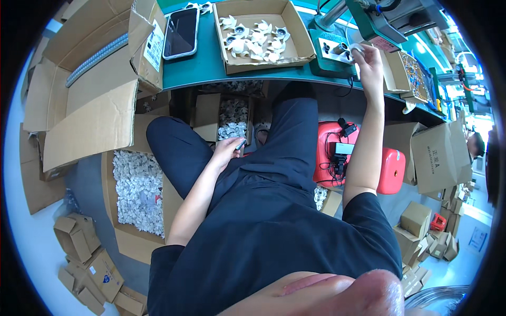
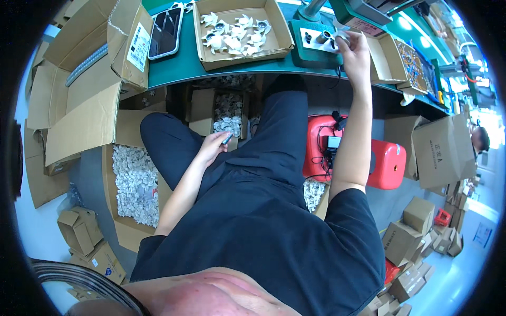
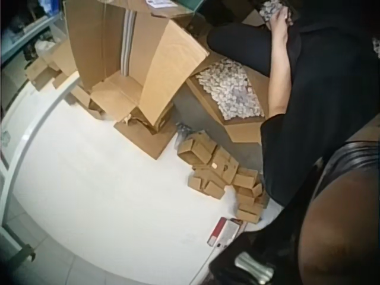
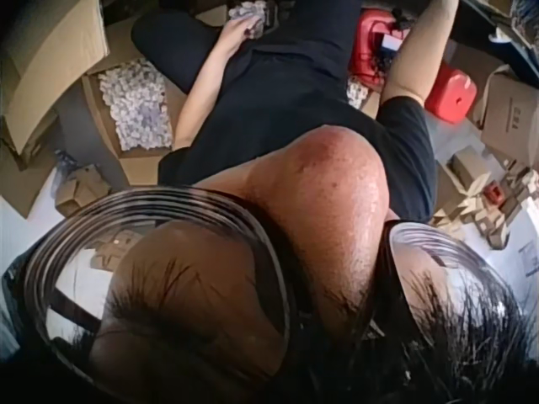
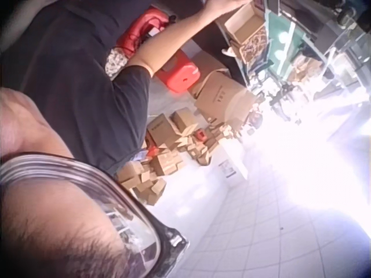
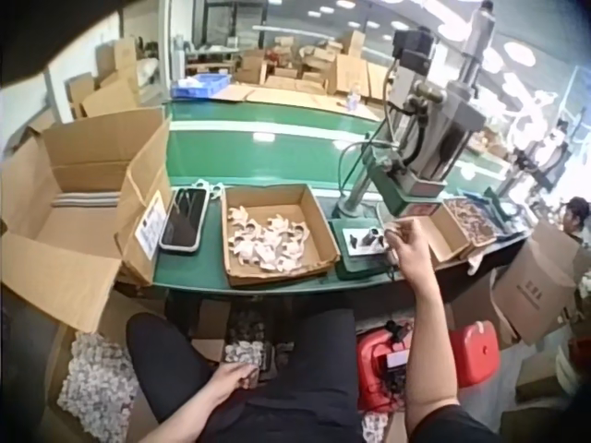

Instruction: Assembling small plastic and metal components manually and using a small manual press tool at a workstation.

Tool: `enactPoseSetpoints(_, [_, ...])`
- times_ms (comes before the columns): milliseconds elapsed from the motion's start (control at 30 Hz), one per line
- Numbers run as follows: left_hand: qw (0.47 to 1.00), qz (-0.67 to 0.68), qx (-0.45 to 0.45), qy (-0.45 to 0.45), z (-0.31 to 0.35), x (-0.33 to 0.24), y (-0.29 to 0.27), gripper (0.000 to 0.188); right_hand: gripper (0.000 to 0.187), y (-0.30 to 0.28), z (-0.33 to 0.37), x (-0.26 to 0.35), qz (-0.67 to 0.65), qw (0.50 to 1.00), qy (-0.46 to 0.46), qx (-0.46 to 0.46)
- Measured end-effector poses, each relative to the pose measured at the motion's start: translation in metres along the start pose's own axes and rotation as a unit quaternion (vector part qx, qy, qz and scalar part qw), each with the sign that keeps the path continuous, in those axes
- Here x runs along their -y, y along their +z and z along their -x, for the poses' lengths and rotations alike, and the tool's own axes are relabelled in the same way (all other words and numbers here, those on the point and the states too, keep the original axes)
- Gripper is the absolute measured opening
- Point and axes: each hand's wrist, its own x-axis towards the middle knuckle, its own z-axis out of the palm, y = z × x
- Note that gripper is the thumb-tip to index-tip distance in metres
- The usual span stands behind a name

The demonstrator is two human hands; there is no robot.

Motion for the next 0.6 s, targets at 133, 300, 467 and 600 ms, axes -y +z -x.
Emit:
enactPoseSetpoints(133, [1.000,0.022,0.000,-0.006,-0.006,0.002,-0.001,0.029,0.032,0.020,0.003,0.012,0.005,0.997,-0.072,-0.031])
enactPoseSetpoints(300, [0.999,0.046,-0.006,0.002,-0.006,0.003,-0.002,0.031,0.031,0.020,0.013,0.017,-0.022,0.994,-0.094,-0.056])
enactPoseSetpoints(467, [0.998,0.063,-0.008,-0.003,-0.007,0.001,-0.004,0.032,0.032,0.018,0.015,0.012,0.019,0.990,-0.118,-0.080])
enactPoseSetpoints(600, [0.998,0.067,-0.009,-0.010,-0.008,0.002,-0.004,0.032,0.021,0.027,0.015,0.010,0.058,0.977,-0.175,-0.105])
